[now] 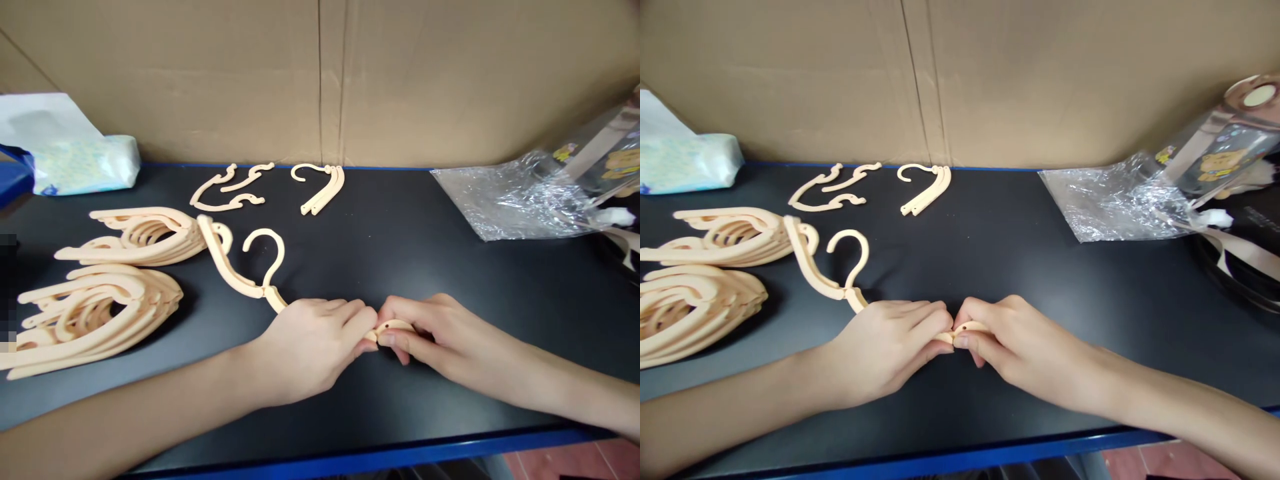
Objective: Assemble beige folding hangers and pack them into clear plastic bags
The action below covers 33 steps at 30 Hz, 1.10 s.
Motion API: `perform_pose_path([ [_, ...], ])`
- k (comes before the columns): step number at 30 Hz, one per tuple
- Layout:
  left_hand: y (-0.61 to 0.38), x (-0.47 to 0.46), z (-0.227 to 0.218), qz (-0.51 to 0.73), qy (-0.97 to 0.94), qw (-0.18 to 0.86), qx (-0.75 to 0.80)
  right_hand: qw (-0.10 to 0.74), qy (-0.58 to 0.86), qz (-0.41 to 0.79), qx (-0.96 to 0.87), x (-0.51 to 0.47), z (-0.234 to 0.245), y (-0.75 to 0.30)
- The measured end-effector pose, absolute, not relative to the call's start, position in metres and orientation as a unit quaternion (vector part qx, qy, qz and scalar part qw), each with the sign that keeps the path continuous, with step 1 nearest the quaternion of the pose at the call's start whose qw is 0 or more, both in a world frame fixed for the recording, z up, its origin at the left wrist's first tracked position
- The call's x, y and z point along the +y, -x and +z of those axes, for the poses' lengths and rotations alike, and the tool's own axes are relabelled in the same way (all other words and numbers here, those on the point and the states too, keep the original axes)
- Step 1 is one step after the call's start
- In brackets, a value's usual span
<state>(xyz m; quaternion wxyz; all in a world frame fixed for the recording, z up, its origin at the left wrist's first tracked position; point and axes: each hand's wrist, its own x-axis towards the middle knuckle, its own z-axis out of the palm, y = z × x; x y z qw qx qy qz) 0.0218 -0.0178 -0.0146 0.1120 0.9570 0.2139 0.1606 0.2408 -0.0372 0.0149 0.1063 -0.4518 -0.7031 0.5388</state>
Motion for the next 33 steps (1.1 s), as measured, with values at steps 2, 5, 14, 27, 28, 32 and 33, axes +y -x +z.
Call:
perform_pose_path([
  [2, -0.022, -0.018, -0.014, 0.165, -0.956, 0.125, 0.209, 0.104, 0.432, 0.647, -0.619, -0.033, 0.012, -0.243],
  [5, -0.021, -0.017, -0.014, 0.178, -0.948, 0.146, 0.217, 0.105, 0.405, 0.743, -0.522, -0.027, 0.01, -0.245],
  [14, -0.023, -0.023, -0.009, 0.19, -0.95, 0.171, 0.181, 0.041, 0.379, 0.769, -0.513, -0.02, 0.017, -0.256],
  [27, -0.021, -0.023, -0.005, 0.168, -0.953, 0.193, 0.161, 0.296, 0.445, 0.624, -0.569, 0.001, 0.009, -0.269],
  [28, -0.021, -0.023, -0.005, 0.169, -0.952, 0.195, 0.162, 0.297, 0.458, 0.617, -0.567, 0.0, 0.009, -0.269],
  [32, -0.021, -0.022, -0.005, 0.177, -0.949, 0.201, 0.166, 0.294, 0.468, 0.601, -0.577, -0.002, 0.006, -0.27],
  [33, -0.02, -0.022, -0.005, 0.18, -0.948, 0.202, 0.167, 0.296, 0.455, 0.601, -0.587, -0.002, 0.005, -0.271],
])
